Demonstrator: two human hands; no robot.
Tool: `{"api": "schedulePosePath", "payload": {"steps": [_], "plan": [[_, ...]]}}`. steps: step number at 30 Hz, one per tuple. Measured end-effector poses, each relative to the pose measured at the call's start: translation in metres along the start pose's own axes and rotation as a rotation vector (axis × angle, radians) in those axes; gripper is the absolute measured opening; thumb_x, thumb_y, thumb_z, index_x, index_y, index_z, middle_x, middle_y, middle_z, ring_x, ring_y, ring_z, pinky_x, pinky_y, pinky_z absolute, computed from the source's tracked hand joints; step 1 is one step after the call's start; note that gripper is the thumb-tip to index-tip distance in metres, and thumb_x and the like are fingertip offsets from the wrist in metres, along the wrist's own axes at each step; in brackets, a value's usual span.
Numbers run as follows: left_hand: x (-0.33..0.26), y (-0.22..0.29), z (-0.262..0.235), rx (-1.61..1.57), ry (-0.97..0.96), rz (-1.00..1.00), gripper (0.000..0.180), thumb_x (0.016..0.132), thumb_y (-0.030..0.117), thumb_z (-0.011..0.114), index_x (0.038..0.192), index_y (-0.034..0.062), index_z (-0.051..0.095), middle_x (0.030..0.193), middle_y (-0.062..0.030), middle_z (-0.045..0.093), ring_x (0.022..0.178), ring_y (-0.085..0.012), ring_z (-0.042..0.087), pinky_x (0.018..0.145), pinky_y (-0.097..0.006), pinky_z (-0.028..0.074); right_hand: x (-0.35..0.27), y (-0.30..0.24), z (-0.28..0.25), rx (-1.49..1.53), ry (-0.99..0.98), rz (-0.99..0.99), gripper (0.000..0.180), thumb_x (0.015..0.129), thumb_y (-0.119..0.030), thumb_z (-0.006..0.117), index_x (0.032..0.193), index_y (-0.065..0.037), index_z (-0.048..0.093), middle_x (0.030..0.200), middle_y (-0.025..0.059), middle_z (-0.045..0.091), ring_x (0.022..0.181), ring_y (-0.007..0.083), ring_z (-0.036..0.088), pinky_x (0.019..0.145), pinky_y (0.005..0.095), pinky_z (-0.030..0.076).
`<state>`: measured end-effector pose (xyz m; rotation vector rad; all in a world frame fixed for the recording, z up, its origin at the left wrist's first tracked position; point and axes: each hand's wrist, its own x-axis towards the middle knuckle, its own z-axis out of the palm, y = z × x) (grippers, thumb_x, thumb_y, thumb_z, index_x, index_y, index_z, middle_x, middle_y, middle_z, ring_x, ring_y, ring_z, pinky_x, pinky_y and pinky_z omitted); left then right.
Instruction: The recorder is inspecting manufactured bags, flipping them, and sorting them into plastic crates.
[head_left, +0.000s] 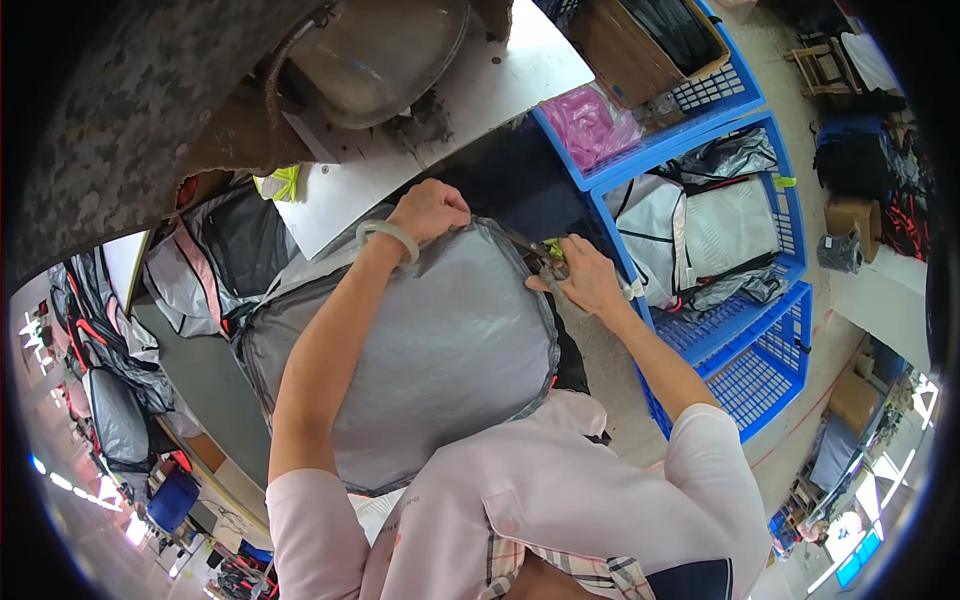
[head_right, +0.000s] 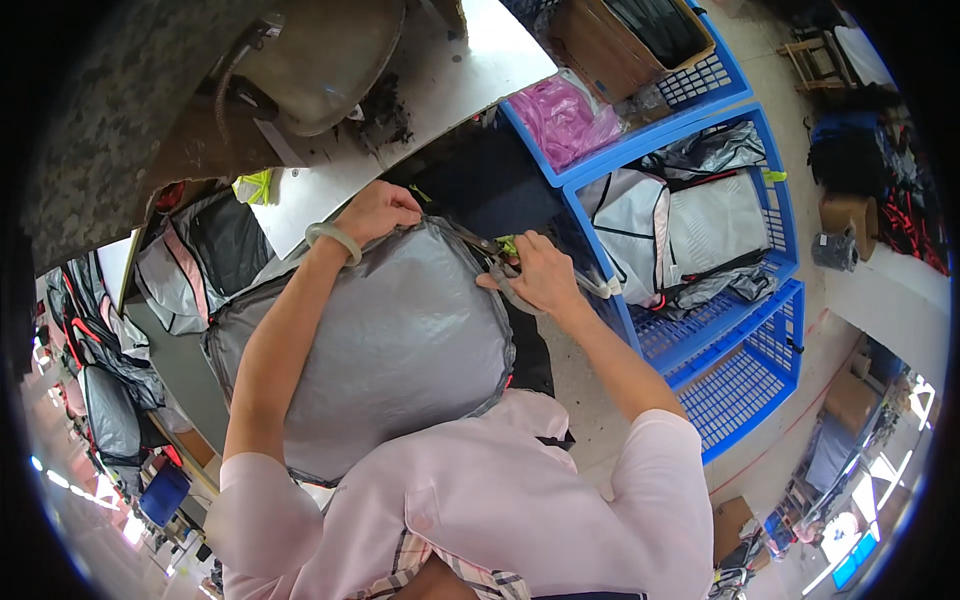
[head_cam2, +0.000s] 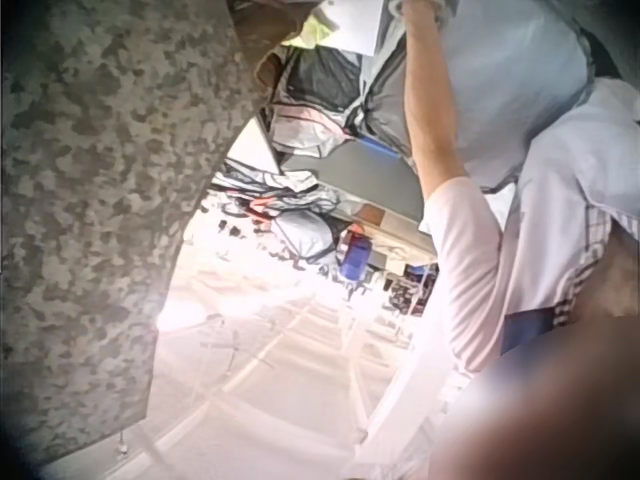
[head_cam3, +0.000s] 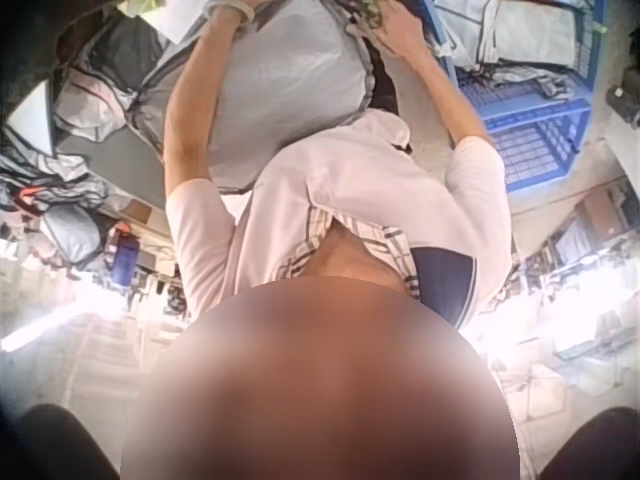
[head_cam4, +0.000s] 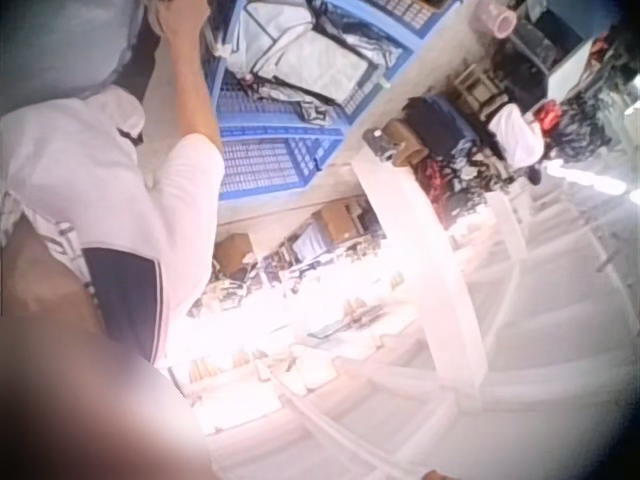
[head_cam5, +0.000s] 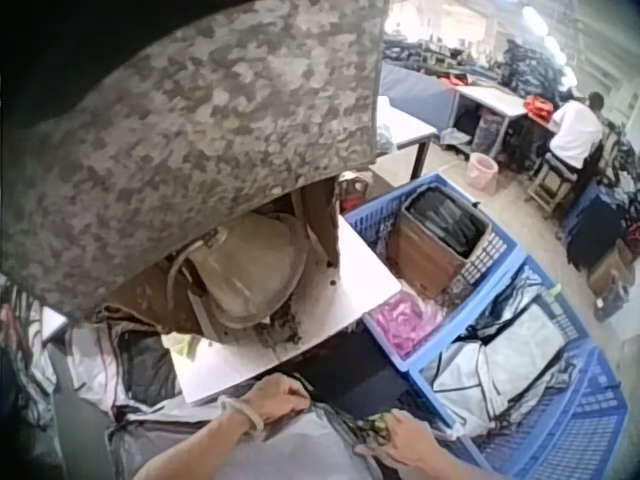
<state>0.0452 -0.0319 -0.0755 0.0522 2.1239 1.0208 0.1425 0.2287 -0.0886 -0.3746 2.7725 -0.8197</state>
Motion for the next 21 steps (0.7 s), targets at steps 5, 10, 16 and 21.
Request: {"api": "schedulePosePath", "payload": {"steps": [5,10,16,21], "plan": [[0.0007,-0.0004,0.0002,0.005,0.016,0.0,0.018,0.07,0.01,0.062,0.083,-0.002,0.066,0.073,-0.0086,0.065,0.069,-0.0142,0.059,0.066,-0.025,0.046,0.0024,-0.0033,-0.0013,0.009,-0.004,-0.026,0.059,0.065,-0.057,0.067,0.069,-0.002,0.045,0.071,0.0108,0.044,0.069,0.0309,0.052,0.058,0.0391,0.042],[0.0002,0.0015,-0.0015,0.037,0.041,0.001,0.019,0.07,0.01,0.061,0.084,-0.002,0.066,0.074,-0.0093,0.065,0.07,-0.0156,0.06,0.067,-0.026,0.046,0.0004,-0.0016,0.0023,0.01,-0.034,0.025,0.061,0.064,-0.058,0.066,0.067,-0.001,0.045,0.07,0.0123,0.047,0.066,0.0329,0.054,0.057,0.0395,0.042],[0.0012,0.0021,-0.0035,0.039,0.037,-0.029,0.021,0.069,0.011,0.062,0.085,-0.0023,0.066,0.076,-0.0104,0.065,0.072,-0.0169,0.06,0.068,-0.027,0.046,0.0011,0.0055,0.0046,0.006,-0.086,0.048,0.061,0.065,-0.057,0.066,0.069,0.001,0.048,0.07,0.0135,0.049,0.066,0.0352,0.055,0.058,0.0401,0.043],[0.0022,0.001,-0.0041,0.027,0.011,-0.012,0.023,0.068,0.012,0.061,0.085,-0.0026,0.066,0.076,-0.0106,0.066,0.072,-0.0173,0.06,0.069,-0.027,0.046,0.0075,0.0048,-0.0005,-0.007,-0.085,0.024,0.061,0.065,-0.057,0.066,0.072,0.001,0.051,0.071,0.0139,0.05,0.068,0.035,0.056,0.059,0.0402,0.043]]}}
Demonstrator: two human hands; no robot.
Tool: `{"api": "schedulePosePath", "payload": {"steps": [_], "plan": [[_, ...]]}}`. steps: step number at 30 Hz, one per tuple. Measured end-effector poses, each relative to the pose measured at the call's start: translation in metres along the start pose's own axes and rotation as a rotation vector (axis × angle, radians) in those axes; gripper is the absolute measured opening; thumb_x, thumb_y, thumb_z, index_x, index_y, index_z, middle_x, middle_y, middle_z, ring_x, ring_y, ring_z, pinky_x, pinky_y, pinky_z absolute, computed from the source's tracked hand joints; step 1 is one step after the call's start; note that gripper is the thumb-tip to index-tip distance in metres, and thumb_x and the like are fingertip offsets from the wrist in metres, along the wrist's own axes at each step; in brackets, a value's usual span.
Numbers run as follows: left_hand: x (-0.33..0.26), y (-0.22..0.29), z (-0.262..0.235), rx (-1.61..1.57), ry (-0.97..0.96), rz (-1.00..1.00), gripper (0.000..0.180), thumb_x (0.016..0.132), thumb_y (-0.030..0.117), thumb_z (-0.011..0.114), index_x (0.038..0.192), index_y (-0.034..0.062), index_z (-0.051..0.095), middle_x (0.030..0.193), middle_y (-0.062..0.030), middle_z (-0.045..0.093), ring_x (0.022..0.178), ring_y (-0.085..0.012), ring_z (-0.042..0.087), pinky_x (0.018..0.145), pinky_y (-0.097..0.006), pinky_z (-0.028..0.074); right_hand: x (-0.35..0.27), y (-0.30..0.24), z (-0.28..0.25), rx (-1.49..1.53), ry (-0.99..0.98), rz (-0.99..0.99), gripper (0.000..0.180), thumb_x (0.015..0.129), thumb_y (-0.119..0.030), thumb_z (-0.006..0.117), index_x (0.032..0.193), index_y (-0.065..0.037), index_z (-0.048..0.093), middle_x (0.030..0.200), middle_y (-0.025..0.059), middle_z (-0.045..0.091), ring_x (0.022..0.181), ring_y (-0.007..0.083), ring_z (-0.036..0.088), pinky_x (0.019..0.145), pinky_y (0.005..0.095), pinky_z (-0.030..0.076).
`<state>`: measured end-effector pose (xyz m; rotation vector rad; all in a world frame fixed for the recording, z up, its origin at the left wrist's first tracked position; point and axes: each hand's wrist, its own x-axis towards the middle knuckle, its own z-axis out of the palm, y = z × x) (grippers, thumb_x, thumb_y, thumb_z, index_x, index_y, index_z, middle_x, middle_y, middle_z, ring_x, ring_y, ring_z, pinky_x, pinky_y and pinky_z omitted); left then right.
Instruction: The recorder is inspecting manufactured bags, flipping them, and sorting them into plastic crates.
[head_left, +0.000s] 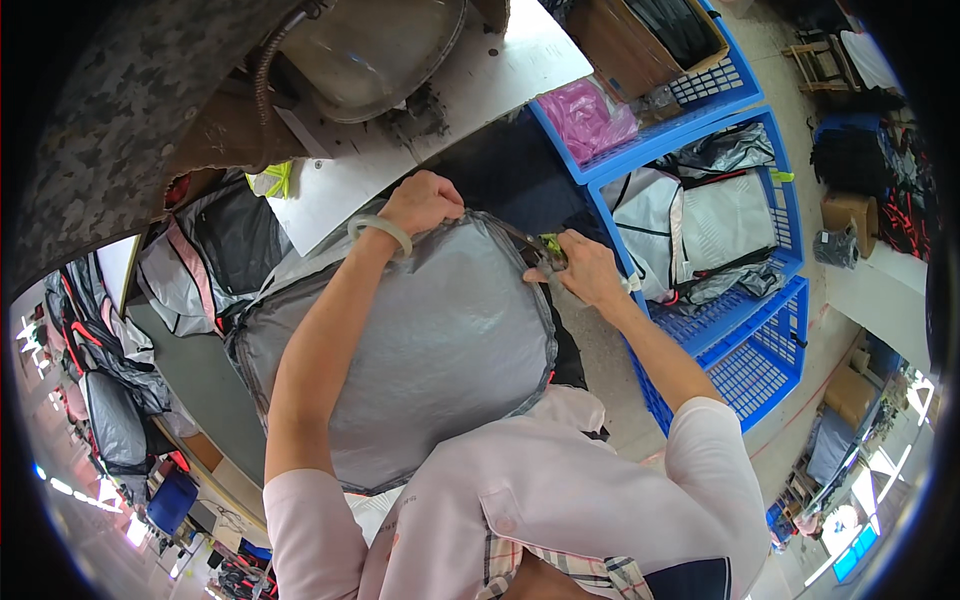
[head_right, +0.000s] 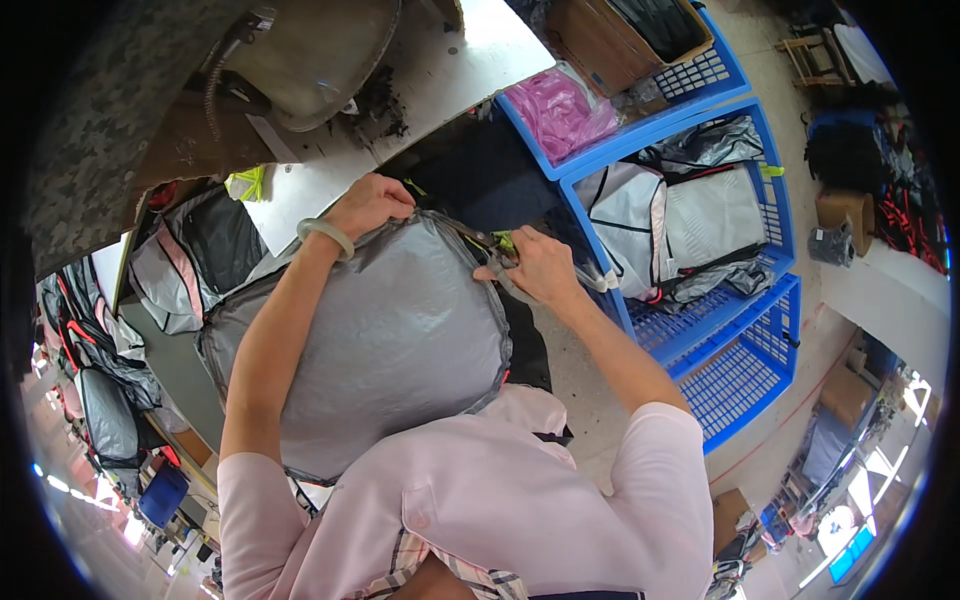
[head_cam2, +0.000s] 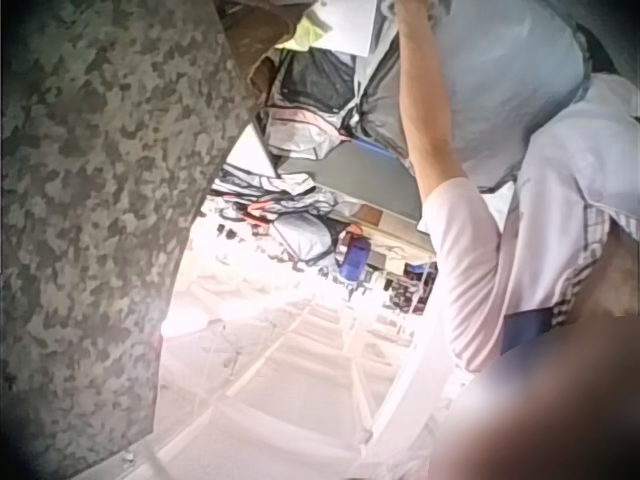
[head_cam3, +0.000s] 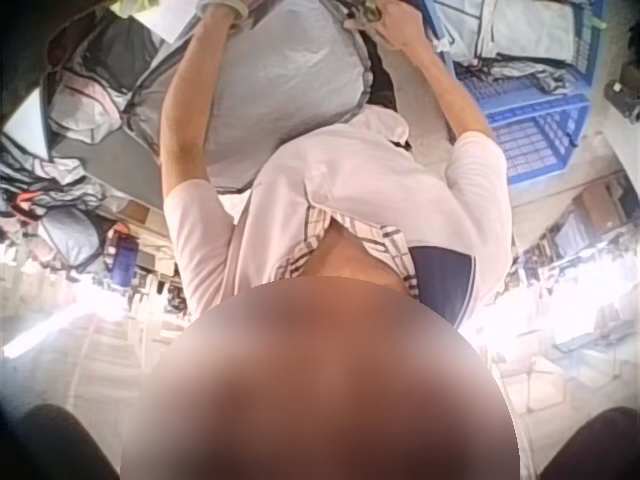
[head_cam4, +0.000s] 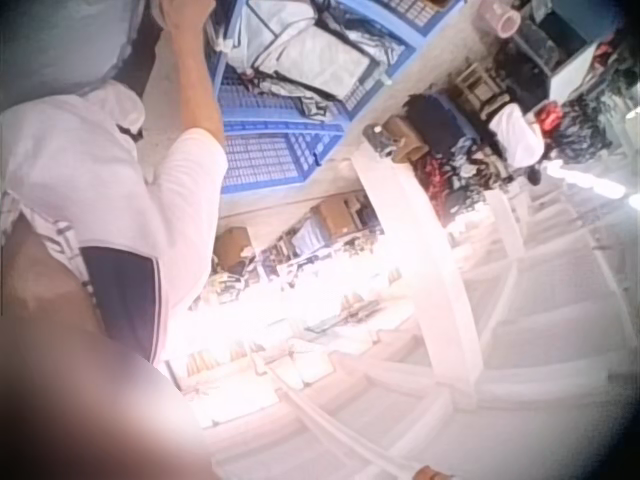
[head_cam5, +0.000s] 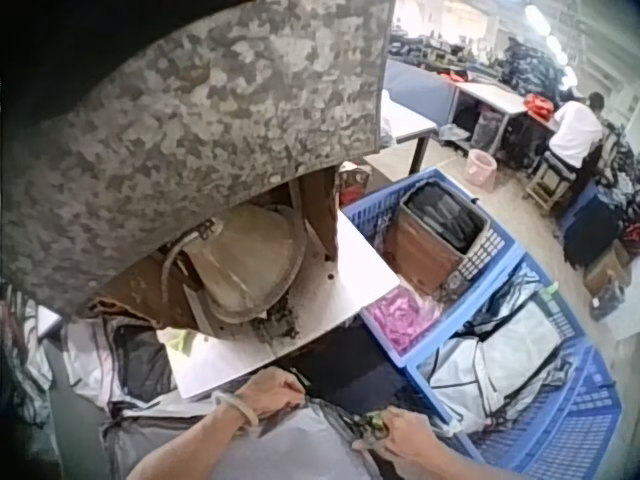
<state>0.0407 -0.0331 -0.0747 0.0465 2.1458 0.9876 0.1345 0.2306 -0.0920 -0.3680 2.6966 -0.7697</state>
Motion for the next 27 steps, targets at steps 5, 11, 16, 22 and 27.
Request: {"api": "schedulePosePath", "payload": {"steps": [5,11,16,22,27], "plan": [[-0.001,0.0,0.0,-0.003,-0.001,0.003,0.023,0.068,0.012,0.061,0.086,-0.0025,0.066,0.076,-0.0104,0.065,0.072,-0.0173,0.06,0.068,-0.027,0.046,0.01,-0.002,-0.006,-0.017,0.027,-0.071,0.061,0.064,-0.057,0.067,0.071,0.001,0.051,0.072,0.0144,0.052,0.068,0.0347,0.056,0.058,0.0401,0.043],[-0.001,-0.001,-0.002,-0.024,0.006,0.005,0.024,0.068,0.012,0.061,0.086,-0.0032,0.066,0.076,-0.0106,0.065,0.072,-0.017,0.06,0.068,-0.027,0.046,0.013,-0.003,-0.009,-0.019,0.005,-0.052,0.063,0.062,-0.062,0.066,0.063,-0.001,0.052,0.066,0.0119,0.054,0.064,0.0321,0.059,0.055,0.0398,0.045],[0.0,-0.001,-0.002,-0.018,0.02,0.008,0.026,0.068,0.013,0.061,0.087,-0.0042,0.065,0.076,-0.0107,0.065,0.072,-0.017,0.06,0.068,-0.027,0.046,0.013,-0.008,-0.008,-0.043,0.042,-0.054,0.064,0.061,-0.062,0.066,0.065,0.0,0.05,0.067,0.0125,0.052,0.064,0.0329,0.057,0.055,0.0395,0.044],[-0.001,0.0,-0.003,-0.004,0.026,-0.004,0.027,0.068,0.013,0.062,0.088,-0.0042,0.065,0.077,-0.011,0.065,0.073,-0.0175,0.06,0.068,-0.027,0.046,0.015,-0.001,-0.003,-0.07,-0.015,-0.054,0.056,0.065,-0.054,0.067,0.069,0.0,0.051,0.069,0.0127,0.052,0.066,0.033,0.056,0.055,0.0387,0.044],[-0.002,0.0,-0.005,-0.028,0.006,-0.013,0.028,0.067,0.013,0.062,0.088,-0.004,0.065,0.078,-0.0117,0.065,0.075,-0.0181,0.061,0.069,-0.027,0.046,0.015,0.008,0.009,-0.056,0.053,-0.065,0.054,0.064,-0.054,0.069,0.07,-0.002,0.054,0.068,0.0119,0.052,0.066,0.0319,0.058,0.056,0.0362,0.046]]}}
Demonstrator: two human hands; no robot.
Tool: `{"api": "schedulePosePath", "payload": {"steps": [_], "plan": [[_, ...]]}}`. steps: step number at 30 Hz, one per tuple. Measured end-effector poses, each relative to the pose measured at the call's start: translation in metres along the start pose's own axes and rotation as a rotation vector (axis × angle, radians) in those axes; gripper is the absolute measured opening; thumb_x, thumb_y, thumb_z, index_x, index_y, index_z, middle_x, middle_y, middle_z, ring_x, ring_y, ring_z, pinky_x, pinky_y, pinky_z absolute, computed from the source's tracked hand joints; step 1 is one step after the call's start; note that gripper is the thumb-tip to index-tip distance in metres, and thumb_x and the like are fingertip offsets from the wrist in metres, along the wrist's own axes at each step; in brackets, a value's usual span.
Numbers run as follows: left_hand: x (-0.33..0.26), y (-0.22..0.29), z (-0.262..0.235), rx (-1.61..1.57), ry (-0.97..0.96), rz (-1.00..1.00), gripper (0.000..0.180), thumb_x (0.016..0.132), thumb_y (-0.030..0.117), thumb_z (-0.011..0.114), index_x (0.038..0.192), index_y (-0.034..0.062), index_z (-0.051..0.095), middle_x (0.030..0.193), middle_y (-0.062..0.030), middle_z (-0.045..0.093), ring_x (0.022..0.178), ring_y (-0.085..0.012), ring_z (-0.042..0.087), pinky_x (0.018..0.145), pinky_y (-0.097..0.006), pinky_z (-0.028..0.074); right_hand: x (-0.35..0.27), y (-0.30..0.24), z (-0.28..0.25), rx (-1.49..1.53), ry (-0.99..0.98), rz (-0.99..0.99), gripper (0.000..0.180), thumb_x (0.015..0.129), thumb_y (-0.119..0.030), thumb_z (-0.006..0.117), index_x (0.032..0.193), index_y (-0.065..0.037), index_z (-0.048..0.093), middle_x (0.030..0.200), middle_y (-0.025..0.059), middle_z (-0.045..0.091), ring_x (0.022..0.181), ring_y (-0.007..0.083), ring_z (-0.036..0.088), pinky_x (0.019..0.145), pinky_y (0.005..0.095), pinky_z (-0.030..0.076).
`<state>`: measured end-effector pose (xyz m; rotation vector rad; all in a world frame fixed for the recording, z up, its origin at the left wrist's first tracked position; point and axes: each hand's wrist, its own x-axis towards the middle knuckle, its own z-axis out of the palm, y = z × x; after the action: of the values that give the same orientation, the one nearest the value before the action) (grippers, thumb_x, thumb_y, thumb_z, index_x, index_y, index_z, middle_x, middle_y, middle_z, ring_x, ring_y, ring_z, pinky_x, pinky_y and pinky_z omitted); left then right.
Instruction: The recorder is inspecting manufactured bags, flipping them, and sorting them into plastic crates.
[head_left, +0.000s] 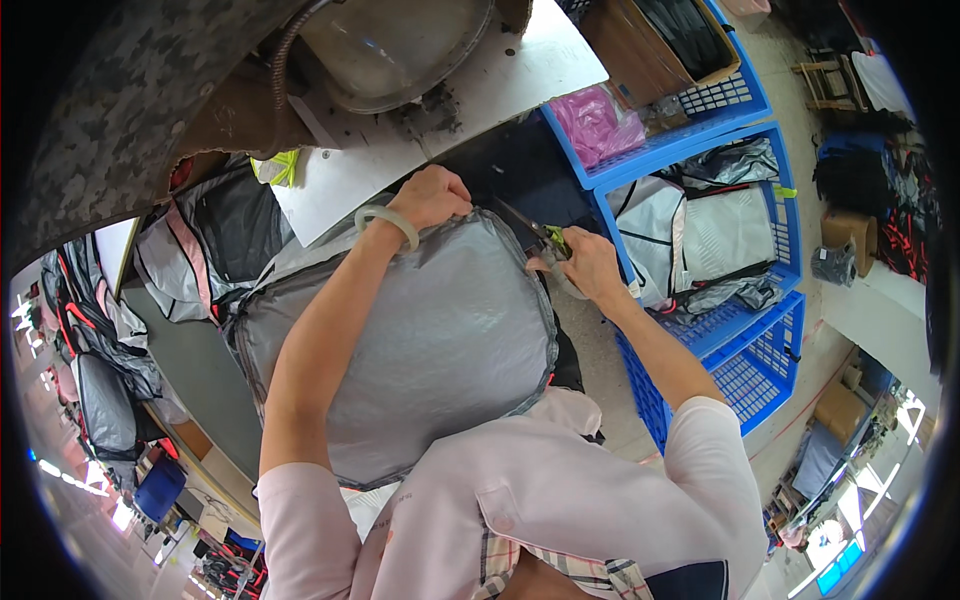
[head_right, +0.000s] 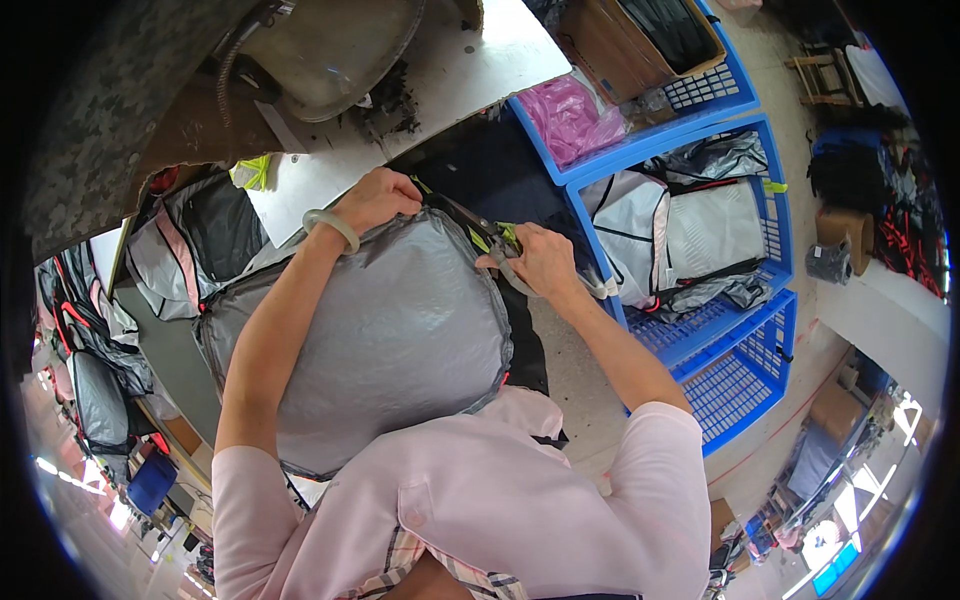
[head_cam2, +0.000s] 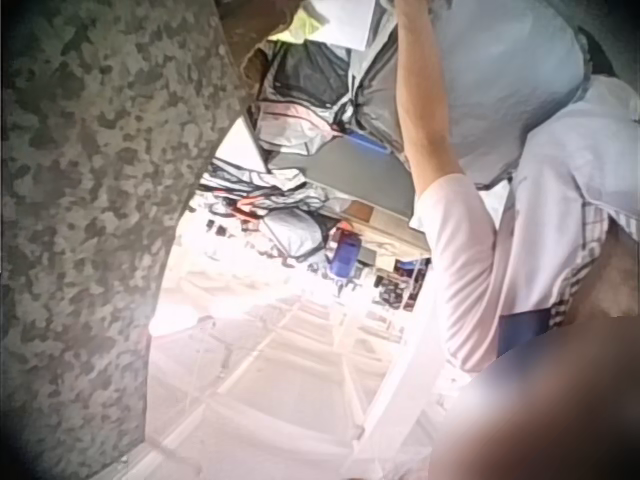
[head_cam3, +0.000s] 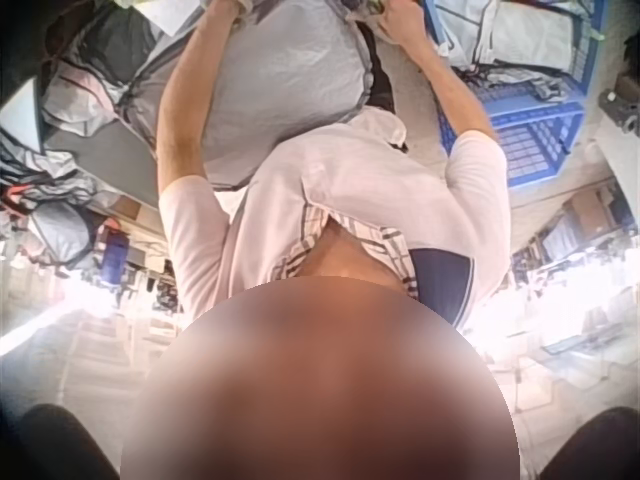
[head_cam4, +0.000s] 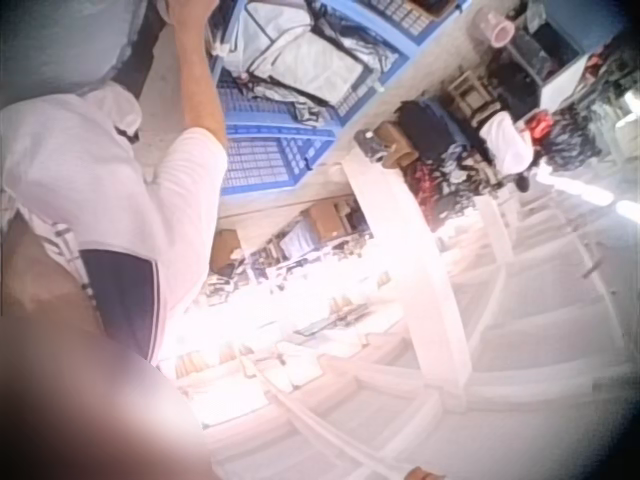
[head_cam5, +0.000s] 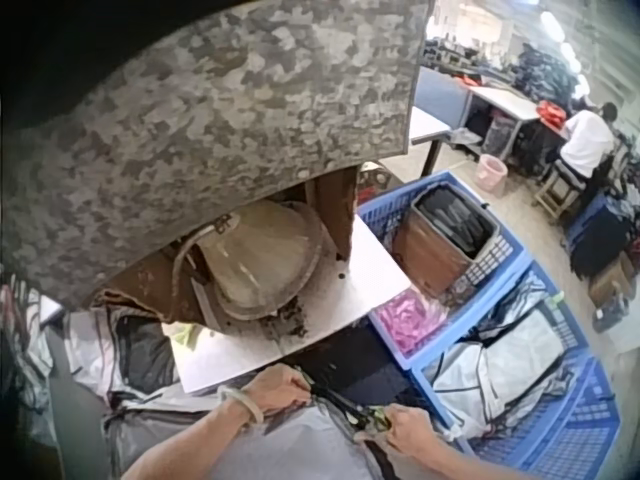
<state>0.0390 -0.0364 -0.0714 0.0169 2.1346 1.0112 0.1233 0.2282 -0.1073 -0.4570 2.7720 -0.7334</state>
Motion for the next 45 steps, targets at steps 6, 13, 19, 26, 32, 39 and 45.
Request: {"api": "schedulePosePath", "payload": {"steps": [6,13,19,26,32,39,45], "plan": [[0.002,-0.005,0.002,-0.043,-0.032,0.019,0.027,0.07,0.009,0.061,0.093,-0.0037,0.064,0.08,-0.0108,0.065,0.075,-0.0164,0.06,0.071,-0.026,0.046,0.026,0.003,-0.012,0.011,0.153,0.001,0.054,0.062,-0.053,0.071,0.066,-0.004,0.048,0.068,0.0116,0.049,0.064,0.0321,0.055,0.055,0.0392,0.043],[0.006,-0.016,0.002,-0.071,-0.01,-0.021,0.024,0.067,0.016,0.063,0.087,0.0059,0.069,0.084,-0.0109,0.066,0.081,-0.0215,0.062,0.076,-0.029,0.046,0.05,-0.002,-0.031,-0.078,0.098,-0.156,0.051,0.062,-0.049,0.071,0.07,-0.005,0.046,0.073,0.0081,0.047,0.073,0.0273,0.054,0.055,0.0374,0.042],[0.007,-0.02,-0.001,-0.091,0.017,-0.016,0.024,0.065,0.015,0.064,0.086,0.0039,0.068,0.081,-0.0125,0.066,0.079,-0.0225,0.062,0.076,-0.029,0.046,0.023,0.002,-0.017,0.003,0.048,-0.194,0.026,0.057,-0.009,0.059,0.078,-0.002,0.047,0.078,0.012,0.045,0.077,0.0311,0.052,0.058,0.0407,0.042],[0.007,-0.018,-0.002,-0.085,0.01,-0.014,0.024,0.065,0.015,0.064,0.086,0.0037,0.068,0.081,-0.0126,0.066,0.079,-0.0231,0.062,0.076,-0.03,0.046,0.033,0.005,-0.014,-0.109,0.013,-0.198,0.031,0.056,-0.016,0.068,0.079,-0.006,0.051,0.078,0.0066,0.047,0.076,0.025,0.053,0.056,0.0359,0.045],[0.006,-0.017,-0.004,-0.096,0.006,-0.021,0.025,0.065,0.015,0.064,0.086,0.0033,0.068,0.082,-0.0129,0.066,0.081,-0.0233,0.062,0.077,-0.03,0.046,0.036,0.002,-0.022,-0.154,0.055,-0.231,0.031,0.054,-0.016,0.068,0.079,-0.006,0.052,0.079,0.0057,0.049,0.077,0.0238,0.054,0.056,0.0353,0.045],[0.002,-0.012,-0.008,-0.118,-0.046,-0.026,0.024,0.073,0.008,0.061,0.093,-0.0052,0.062,0.083,-0.0103,0.064,0.076,-0.0154,0.059,0.07,-0.025,0.046,0.027,0.002,-0.005,-0.028,0.073,-0.196,0.026,0.056,-0.016,0.068,0.074,-0.005,0.052,0.071,0.0087,0.05,0.07,0.0275,0.056,0.054,0.0372,0.044],[0.002,-0.014,-0.009,-0.108,-0.046,-0.023,0.024,0.074,0.009,0.062,0.093,-0.0056,0.062,0.083,-0.0102,0.064,0.077,-0.0147,0.059,0.071,-0.025,0.046,0.016,0.003,0.012,0.062,0.021,-0.122,0.023,0.059,-0.015,0.066,0.073,-0.003,0.053,0.071,0.0114,0.052,0.066,0.0316,0.056,0.054,0.0388,0.044]]}}
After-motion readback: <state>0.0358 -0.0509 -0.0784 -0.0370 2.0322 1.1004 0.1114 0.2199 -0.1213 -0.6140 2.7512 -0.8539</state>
